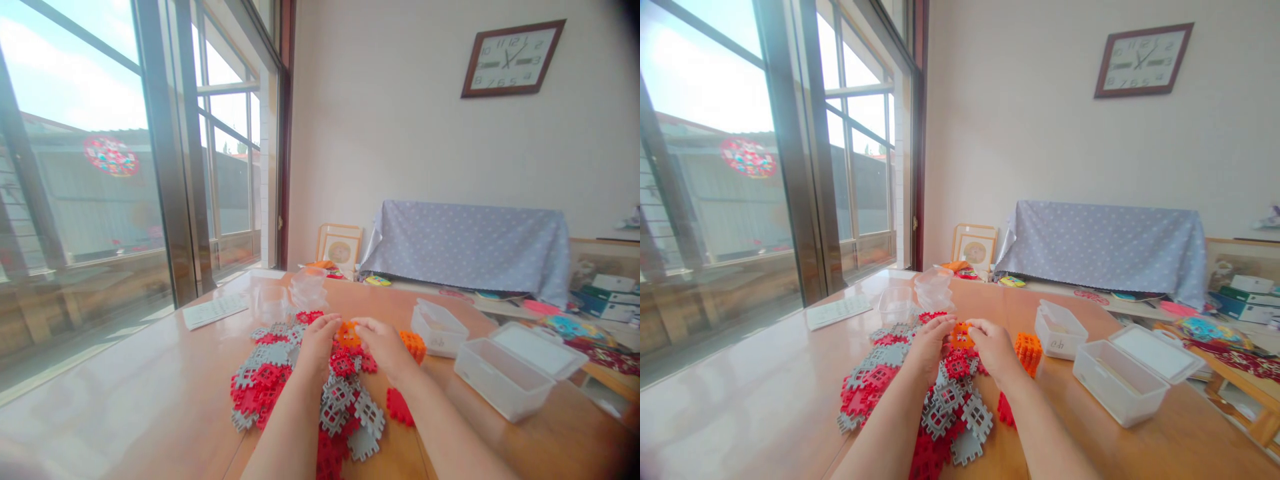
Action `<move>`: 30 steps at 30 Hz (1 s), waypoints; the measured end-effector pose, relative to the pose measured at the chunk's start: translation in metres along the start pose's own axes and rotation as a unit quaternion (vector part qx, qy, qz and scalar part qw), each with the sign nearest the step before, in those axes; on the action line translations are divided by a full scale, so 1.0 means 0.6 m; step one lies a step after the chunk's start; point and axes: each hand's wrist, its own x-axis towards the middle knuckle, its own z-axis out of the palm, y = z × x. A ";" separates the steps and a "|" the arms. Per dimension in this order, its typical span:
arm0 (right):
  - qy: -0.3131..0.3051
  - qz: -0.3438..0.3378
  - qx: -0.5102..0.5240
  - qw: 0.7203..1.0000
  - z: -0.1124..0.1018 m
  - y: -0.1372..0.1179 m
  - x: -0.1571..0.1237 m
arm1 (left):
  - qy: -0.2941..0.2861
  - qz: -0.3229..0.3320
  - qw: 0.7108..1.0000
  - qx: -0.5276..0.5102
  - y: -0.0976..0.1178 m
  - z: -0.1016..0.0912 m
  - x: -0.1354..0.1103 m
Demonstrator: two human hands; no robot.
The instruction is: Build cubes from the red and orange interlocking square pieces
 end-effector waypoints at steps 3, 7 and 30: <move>0.025 -0.045 -0.063 0.997 -0.006 0.007 0.006 | -0.024 0.004 0.999 0.021 0.001 0.002 -0.003; 0.060 -0.094 -0.192 0.975 -0.006 0.006 0.001 | -0.009 -0.001 0.999 -0.031 0.006 0.006 -0.005; 0.032 -0.063 -0.213 0.974 -0.208 0.025 0.020 | 0.003 -0.012 1.000 0.004 0.015 0.002 -0.005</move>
